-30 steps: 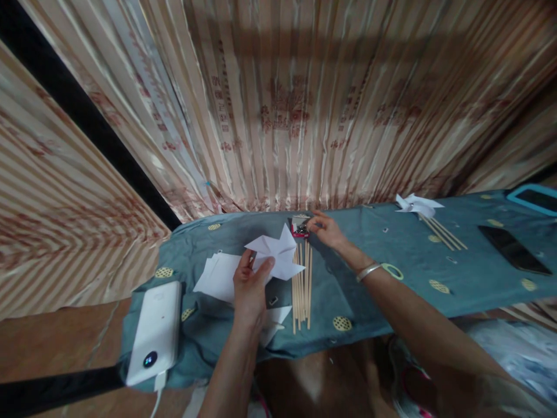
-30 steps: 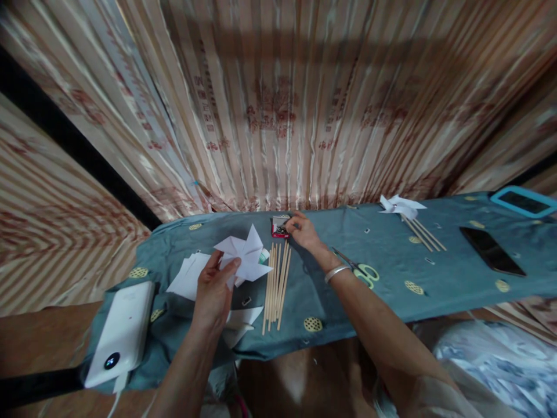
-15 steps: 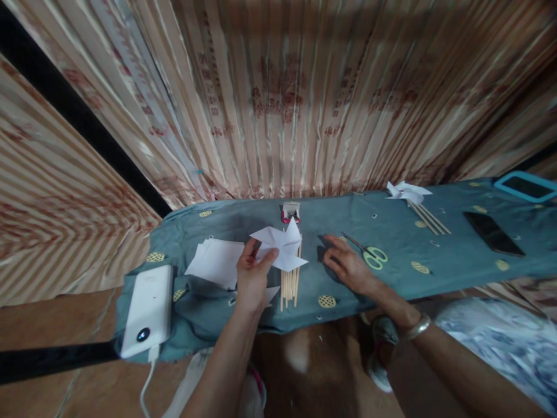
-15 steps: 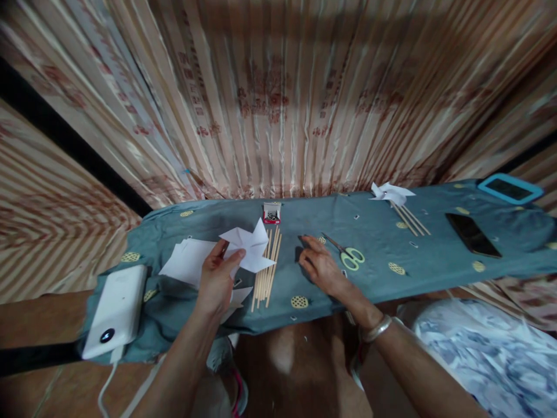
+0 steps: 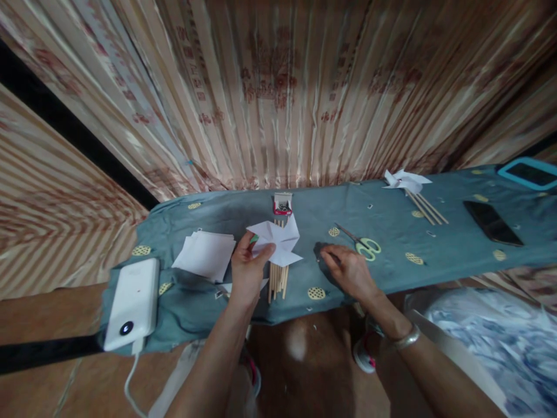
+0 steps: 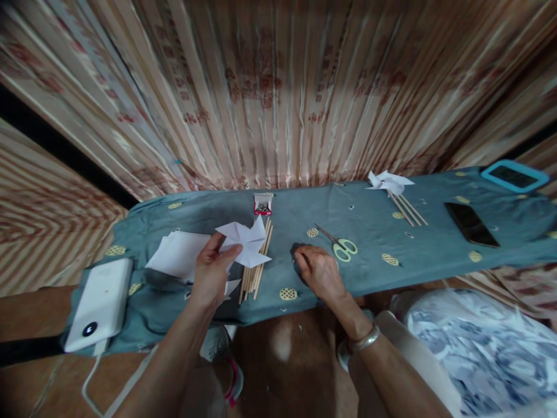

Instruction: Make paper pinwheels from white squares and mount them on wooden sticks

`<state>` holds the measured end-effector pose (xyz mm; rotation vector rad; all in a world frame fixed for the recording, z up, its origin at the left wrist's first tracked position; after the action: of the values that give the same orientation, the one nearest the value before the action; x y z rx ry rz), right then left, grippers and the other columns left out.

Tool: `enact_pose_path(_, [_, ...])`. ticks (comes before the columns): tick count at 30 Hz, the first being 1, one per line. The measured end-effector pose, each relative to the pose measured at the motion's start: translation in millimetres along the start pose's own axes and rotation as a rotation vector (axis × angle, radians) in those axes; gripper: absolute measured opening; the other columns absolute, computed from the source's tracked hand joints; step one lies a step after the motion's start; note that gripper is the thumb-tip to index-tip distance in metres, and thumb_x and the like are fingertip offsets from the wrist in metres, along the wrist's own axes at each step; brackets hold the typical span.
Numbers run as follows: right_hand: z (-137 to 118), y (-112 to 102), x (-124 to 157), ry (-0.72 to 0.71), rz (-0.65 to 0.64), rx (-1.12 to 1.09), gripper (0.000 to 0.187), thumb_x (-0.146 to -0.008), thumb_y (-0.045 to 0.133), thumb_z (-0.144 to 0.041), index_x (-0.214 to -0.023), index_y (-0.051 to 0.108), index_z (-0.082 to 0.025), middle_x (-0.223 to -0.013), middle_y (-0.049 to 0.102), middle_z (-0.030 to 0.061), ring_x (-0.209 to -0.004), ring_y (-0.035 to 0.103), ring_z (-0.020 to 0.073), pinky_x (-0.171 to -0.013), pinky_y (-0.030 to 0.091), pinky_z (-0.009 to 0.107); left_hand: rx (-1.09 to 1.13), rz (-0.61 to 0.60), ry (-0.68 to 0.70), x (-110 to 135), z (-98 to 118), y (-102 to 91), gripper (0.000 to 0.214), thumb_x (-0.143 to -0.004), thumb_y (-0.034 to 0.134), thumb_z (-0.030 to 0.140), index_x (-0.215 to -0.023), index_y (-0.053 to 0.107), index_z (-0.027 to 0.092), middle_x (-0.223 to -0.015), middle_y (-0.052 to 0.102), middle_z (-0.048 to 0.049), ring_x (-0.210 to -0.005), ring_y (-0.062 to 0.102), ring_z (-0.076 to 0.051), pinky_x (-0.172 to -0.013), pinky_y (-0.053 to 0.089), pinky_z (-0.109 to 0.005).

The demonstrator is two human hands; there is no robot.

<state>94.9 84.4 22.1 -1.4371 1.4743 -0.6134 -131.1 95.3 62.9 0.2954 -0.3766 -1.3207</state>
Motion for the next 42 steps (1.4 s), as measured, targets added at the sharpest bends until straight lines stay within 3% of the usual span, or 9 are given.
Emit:
enact_pose_path(8, [-6.0, 6.7, 2.7, -0.018, -0.107, 0.032, 0.015, -0.089, 0.054, -0.024, -0.088, 0.069, -0.021, -0.09, 0.075, 0.0078, -0.083, 0.071, 0.0241, -0.076, 0.053, 0.033, -0.017, -0.014, -0.053, 3.7, -6.4, 11.9, 0.043, -0.053, 0.08, 0.017, -0.094, 0.068, 0.02, -0.084, 0.073, -0.0009, -0.068, 0.067, -0.017, -0.068, 0.052, -0.029])
enact_pose_path(17, [-9.8, 4.4, 13.0, -0.12, -0.112, 0.096, 0.027, -0.092, 0.042, -0.02, -0.088, 0.069, -0.019, -0.087, 0.073, 0.0121, -0.082, 0.067, 0.026, -0.076, 0.052, 0.036, 0.021, 0.004, -0.091, 5.2, -16.6, 21.9, 0.047, -0.052, 0.08, 0.016, -0.097, 0.066, 0.019, -0.085, 0.073, -0.0012, -0.068, 0.067, -0.018, -0.069, 0.052, -0.03])
enact_pose_path(20, [-5.4, -1.5, 11.2, -0.058, -0.052, -0.076, 0.025, -0.092, 0.044, -0.024, -0.087, 0.068, -0.02, -0.088, 0.073, 0.0101, -0.084, 0.067, 0.0254, -0.079, 0.052, 0.037, 0.022, -0.021, -0.083, 5.1, -19.3, 28.2, 0.043, -0.054, 0.079, 0.016, -0.096, 0.066, 0.018, -0.086, 0.073, -0.0009, -0.069, 0.067, -0.017, -0.069, 0.051, -0.028])
enact_pose_path(26, [2.0, -32.5, 11.0, 0.247, 0.16, -0.577, 0.016, -0.082, 0.064, -0.038, -0.085, 0.071, -0.024, -0.082, 0.073, 0.0034, -0.077, 0.067, 0.0219, -0.074, 0.054, 0.037, -0.016, -0.072, -0.037, 7.7, -29.2, 40.2, 0.038, -0.058, 0.076, 0.017, -0.095, 0.066, 0.018, -0.089, 0.072, -0.0007, -0.072, 0.066, -0.016, -0.069, 0.051, -0.027])
enact_pose_path(29, [-8.7, -45.9, 13.4, 0.235, 0.235, -0.767, 0.008, -0.078, 0.07, -0.034, -0.081, 0.073, -0.026, -0.101, 0.072, 0.0041, -0.099, 0.066, 0.0232, -0.091, 0.05, 0.04, -0.076, -0.113, -0.011, 12.2, -33.5, 45.5, 0.036, -0.062, 0.074, 0.017, -0.097, 0.065, 0.018, -0.09, 0.072, -0.0008, -0.076, 0.066, -0.016, -0.07, 0.051, -0.026])
enact_pose_path(33, [-25.8, -49.4, 16.1, 0.159, 0.227, -0.814, 0.003, -0.079, 0.072, -0.029, -0.081, 0.075, -0.029, -0.14, 0.053, 0.0011, -0.131, 0.047, 0.0249, -0.112, 0.032, 0.046, -0.142, -0.187, 0.026, 20.0, -34.7, 54.6, 0.033, -0.067, 0.071, 0.015, -0.099, 0.065, 0.019, -0.093, 0.072, -0.001, -0.084, 0.066, -0.017, -0.075, 0.05, -0.025])
enact_pose_path(37, [-27.9, -43.0, 16.1, 0.151, 0.209, -0.783, 0.004, -0.079, 0.072, -0.029, -0.08, 0.075, -0.03, -0.148, 0.045, -0.0014, -0.14, 0.036, 0.0264, -0.115, 0.027, 0.049, -0.159, -0.241, 0.036, 25.4, -35.4, 63.7, 0.03, -0.068, 0.07, 0.017, -0.097, 0.064, 0.018, -0.094, 0.072, -0.0026, -0.086, 0.067, -0.018, -0.076, 0.051, -0.027])
enact_pose_path(42, [-20.3, -36.7, 15.0, 0.152, 0.219, -0.789, 0.006, -0.078, 0.073, -0.028, -0.082, 0.076, -0.031, -0.149, 0.044, -0.0021, -0.141, 0.035, 0.026, -0.115, 0.027, 0.049, -0.179, -0.25, 0.028, 28.6, -36.9, 70.0, 0.032, -0.068, 0.071, 0.019, -0.099, 0.062, 0.018, -0.094, 0.072, -0.003, -0.087, 0.068, -0.019, -0.077, 0.051, -0.028])
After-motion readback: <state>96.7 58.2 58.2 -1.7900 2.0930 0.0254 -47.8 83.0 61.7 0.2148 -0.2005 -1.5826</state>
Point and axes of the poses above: each hand's wrist, its own x-axis away from the middle knuckle, its own y-axis out of the palm, z = x × y, the point moved 2 cm from there along -x, towards the middle knuckle
